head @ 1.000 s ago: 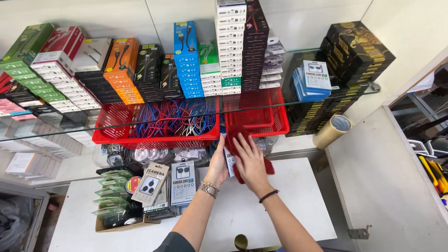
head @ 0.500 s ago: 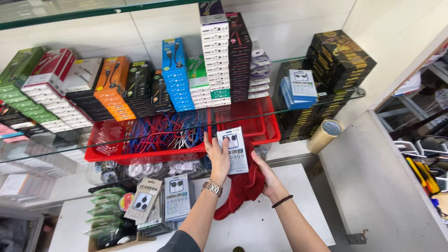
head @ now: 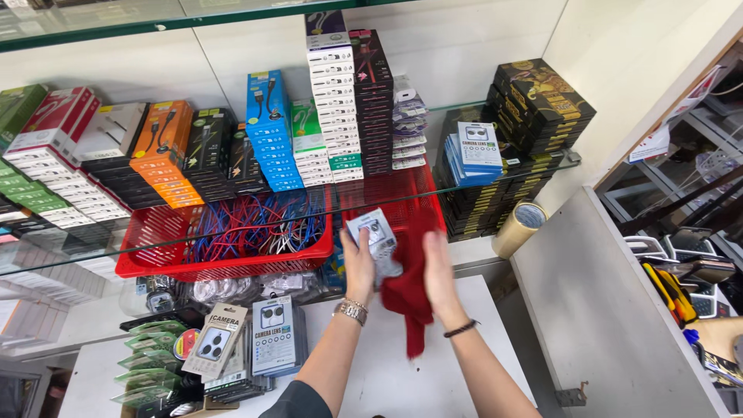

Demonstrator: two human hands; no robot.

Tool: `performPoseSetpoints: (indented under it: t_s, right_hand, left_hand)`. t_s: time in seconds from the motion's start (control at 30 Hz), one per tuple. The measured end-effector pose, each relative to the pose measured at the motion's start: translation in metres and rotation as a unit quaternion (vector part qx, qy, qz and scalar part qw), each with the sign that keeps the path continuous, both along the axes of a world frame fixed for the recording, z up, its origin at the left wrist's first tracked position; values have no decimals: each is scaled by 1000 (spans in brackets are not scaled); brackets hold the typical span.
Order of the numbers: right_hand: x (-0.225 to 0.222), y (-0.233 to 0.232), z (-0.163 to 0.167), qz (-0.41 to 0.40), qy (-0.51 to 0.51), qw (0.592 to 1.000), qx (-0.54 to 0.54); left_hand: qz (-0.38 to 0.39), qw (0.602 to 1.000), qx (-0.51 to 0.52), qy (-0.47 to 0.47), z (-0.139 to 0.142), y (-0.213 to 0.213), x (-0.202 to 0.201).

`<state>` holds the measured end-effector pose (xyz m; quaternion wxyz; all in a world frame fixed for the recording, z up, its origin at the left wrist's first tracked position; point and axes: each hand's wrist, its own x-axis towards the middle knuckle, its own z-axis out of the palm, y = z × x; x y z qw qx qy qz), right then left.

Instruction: The person wipes packaged electronics boxes and the glass display shelf with a red cloth, then rearranges the boxes and stacks them back on the shelf. They handle several boxed products one at a time, wiping each before placing it back on the display.

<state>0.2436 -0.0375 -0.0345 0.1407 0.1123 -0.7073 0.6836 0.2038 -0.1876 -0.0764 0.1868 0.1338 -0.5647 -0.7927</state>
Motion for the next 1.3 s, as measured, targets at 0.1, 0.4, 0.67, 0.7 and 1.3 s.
performPoseSetpoints:
  t_s: [0.1, 0.4, 0.67, 0.7, 1.3]
  right_hand:
    - [1, -14, -1, -66, 268, 875, 397]
    - [42, 36, -115, -66, 120, 930, 340]
    - [-49, 87, -39, 40, -85, 995, -14]
    - [-63, 94, -18, 40, -26, 999, 12]
    - [-233, 163, 51, 8, -157, 983, 96]
  left_hand:
    - [-88, 977, 193, 10, -5, 17, 5]
    - [-22, 999, -14, -31, -13, 3, -9]
    - [-104, 986, -129, -5, 34, 71, -52]
    - [-140, 986, -83, 34, 46, 82, -66]
    - [-258, 965, -28, -35, 88, 149, -182]
